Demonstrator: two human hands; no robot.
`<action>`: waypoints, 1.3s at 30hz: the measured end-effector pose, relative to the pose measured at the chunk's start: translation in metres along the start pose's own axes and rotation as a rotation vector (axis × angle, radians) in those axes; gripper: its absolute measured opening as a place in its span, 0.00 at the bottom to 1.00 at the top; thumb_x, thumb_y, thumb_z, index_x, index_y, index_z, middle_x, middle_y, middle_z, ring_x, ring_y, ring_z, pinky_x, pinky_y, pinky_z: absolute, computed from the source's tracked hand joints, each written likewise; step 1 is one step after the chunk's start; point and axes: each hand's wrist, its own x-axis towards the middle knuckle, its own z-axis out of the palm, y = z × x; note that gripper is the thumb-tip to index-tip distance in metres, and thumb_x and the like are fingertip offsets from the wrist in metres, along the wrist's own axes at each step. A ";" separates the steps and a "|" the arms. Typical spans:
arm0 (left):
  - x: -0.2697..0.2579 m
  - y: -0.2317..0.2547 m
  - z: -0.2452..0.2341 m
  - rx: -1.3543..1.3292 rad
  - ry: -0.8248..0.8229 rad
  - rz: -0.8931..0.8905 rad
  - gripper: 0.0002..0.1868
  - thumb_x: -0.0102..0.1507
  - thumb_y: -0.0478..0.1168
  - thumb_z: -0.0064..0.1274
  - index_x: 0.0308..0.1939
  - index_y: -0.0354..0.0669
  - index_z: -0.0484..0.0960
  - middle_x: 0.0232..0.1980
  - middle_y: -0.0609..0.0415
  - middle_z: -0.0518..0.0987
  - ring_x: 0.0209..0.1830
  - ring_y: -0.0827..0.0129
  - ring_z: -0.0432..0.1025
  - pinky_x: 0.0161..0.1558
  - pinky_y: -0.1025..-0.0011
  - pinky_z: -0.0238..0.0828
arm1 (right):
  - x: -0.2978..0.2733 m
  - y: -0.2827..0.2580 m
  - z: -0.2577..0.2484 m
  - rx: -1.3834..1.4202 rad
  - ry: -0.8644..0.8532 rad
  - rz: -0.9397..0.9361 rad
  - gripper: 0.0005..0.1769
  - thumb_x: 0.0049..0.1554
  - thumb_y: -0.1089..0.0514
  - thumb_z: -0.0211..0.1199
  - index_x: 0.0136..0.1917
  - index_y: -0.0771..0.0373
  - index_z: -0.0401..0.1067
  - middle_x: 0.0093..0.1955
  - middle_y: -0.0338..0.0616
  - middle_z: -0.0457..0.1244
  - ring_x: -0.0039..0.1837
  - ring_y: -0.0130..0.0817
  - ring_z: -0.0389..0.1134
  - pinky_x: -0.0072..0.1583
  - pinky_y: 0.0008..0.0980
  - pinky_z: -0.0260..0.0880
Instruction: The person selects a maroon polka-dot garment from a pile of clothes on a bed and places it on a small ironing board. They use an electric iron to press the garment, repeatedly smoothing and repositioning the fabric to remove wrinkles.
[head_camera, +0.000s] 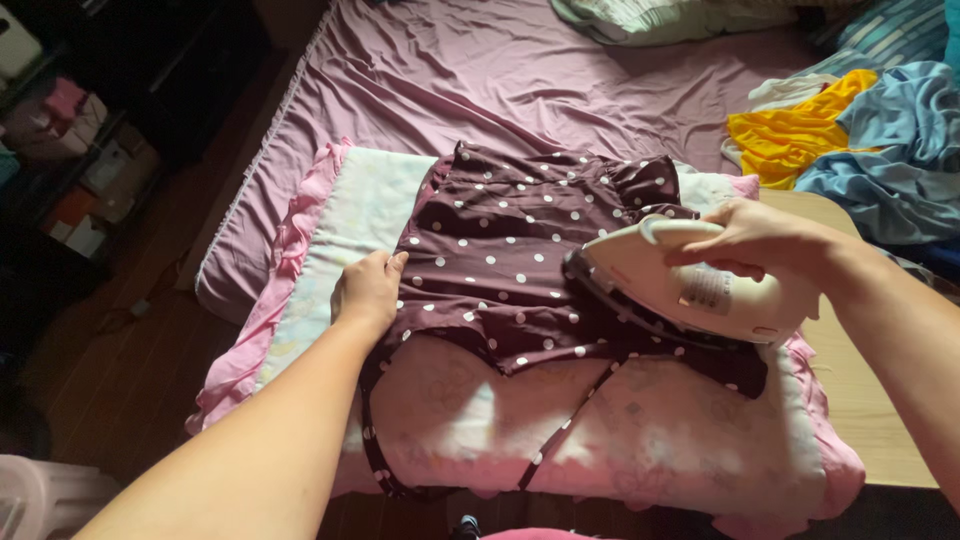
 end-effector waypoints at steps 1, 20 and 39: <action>0.002 -0.001 -0.002 -0.022 -0.006 -0.001 0.25 0.69 0.62 0.44 0.42 0.45 0.81 0.42 0.40 0.82 0.46 0.41 0.76 0.45 0.49 0.71 | 0.003 -0.003 0.000 -0.044 0.012 0.016 0.23 0.47 0.44 0.78 0.45 0.63 0.79 0.24 0.41 0.61 0.24 0.29 0.59 0.28 0.33 0.54; 0.011 0.001 -0.020 -0.189 -0.208 -0.061 0.21 0.71 0.55 0.40 0.38 0.41 0.75 0.25 0.42 0.79 0.16 0.52 0.74 0.25 0.56 0.72 | 0.015 -0.153 0.068 -0.188 -0.094 -0.244 0.28 0.44 0.34 0.75 0.37 0.63 0.80 0.24 0.38 0.63 0.24 0.28 0.63 0.28 0.32 0.61; 0.026 -0.006 -0.008 0.064 -0.113 0.135 0.22 0.73 0.56 0.35 0.50 0.42 0.73 0.45 0.32 0.81 0.51 0.36 0.74 0.51 0.46 0.68 | 0.007 0.002 -0.010 0.075 0.039 0.002 0.18 0.46 0.42 0.74 0.41 0.57 0.83 0.22 0.37 0.57 0.23 0.28 0.55 0.27 0.32 0.51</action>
